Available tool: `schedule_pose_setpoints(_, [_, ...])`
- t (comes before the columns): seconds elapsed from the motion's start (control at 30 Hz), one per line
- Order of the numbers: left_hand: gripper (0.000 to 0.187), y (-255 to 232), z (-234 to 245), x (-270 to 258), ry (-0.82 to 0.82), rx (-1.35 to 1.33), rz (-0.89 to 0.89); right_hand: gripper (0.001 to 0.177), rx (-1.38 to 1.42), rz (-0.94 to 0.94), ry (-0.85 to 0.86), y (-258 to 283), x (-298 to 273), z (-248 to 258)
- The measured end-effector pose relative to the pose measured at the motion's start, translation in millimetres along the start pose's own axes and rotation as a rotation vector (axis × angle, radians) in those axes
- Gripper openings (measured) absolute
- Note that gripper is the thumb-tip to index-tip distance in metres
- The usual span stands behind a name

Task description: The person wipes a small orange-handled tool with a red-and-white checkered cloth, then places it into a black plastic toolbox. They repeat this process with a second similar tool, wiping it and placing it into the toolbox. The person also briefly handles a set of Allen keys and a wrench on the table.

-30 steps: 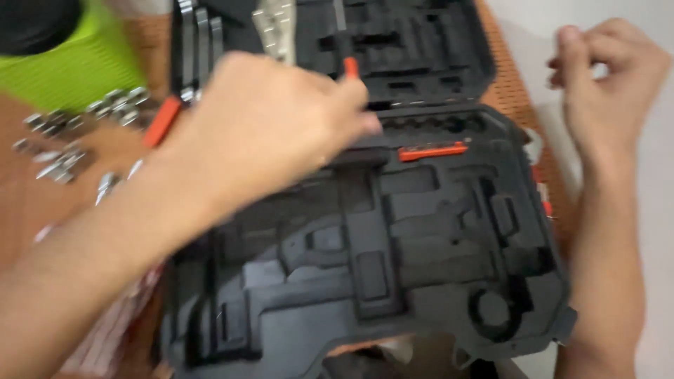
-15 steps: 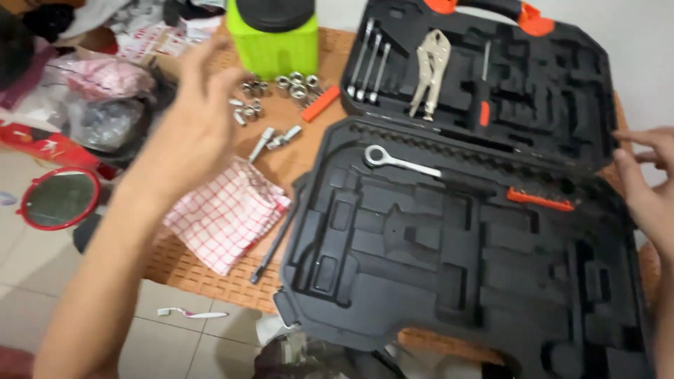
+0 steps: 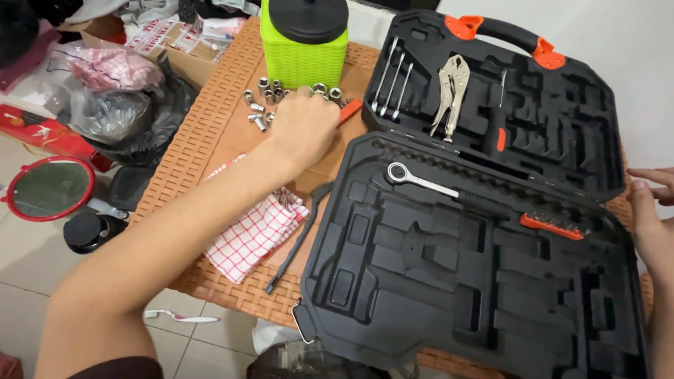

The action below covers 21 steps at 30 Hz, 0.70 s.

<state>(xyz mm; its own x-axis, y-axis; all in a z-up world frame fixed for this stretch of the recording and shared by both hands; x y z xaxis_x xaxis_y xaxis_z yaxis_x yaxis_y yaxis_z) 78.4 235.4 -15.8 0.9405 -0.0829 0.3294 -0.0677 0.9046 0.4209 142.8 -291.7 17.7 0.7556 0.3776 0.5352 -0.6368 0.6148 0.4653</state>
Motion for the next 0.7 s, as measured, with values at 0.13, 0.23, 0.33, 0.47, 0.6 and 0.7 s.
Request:
schedule_pose_setpoints(0.13, [0.015, -4, -8, 2, 0.061, -0.012, 0.022, 0.02, 0.004, -0.017, -0.005, 1, 0, 0])
schedule_pose_setpoints(0.23, [0.006, -3, 1, 0, -0.009, -0.057, 0.015, 0.018, -0.008, 0.03, 0.025, 23, 4, -2])
schedule_pose_setpoints(0.33, [0.007, 6, 22, -2, -0.114, -0.088, 0.046, 0.018, -0.049, 0.043, 0.04, 38, 7, -4])
schedule_pose_setpoints(0.47, [0.005, 8, 66, -17, -0.339, 0.087, -0.007, 0.02, 0.007, 0.008, 0.013, 50, 8, -4])
schedule_pose_setpoints(0.6, [0.011, 14, 107, -39, -0.514, 0.196, -0.026, 0.021, 0.049, 0.003, 0.015, 63, 9, -5])
schedule_pose_setpoints(0.7, [0.016, 29, 156, -69, -0.671, 0.061, -0.076, 0.022, 0.113, -0.001, 0.018, 67, 10, -5])
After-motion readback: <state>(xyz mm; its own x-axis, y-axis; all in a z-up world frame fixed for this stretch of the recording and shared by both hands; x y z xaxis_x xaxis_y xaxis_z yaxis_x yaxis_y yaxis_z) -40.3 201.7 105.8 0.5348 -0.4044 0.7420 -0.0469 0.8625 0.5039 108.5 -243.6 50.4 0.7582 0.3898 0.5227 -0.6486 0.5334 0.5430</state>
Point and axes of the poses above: each hand's wrist, its own x-axis towards the middle knuckle, its own z-axis out of the back of the hand, y = z × x, the point moved 10 cm from there along x, towards the middle knuckle, and after that the axes turned 13 degrees about x, right-handed, at the moved point
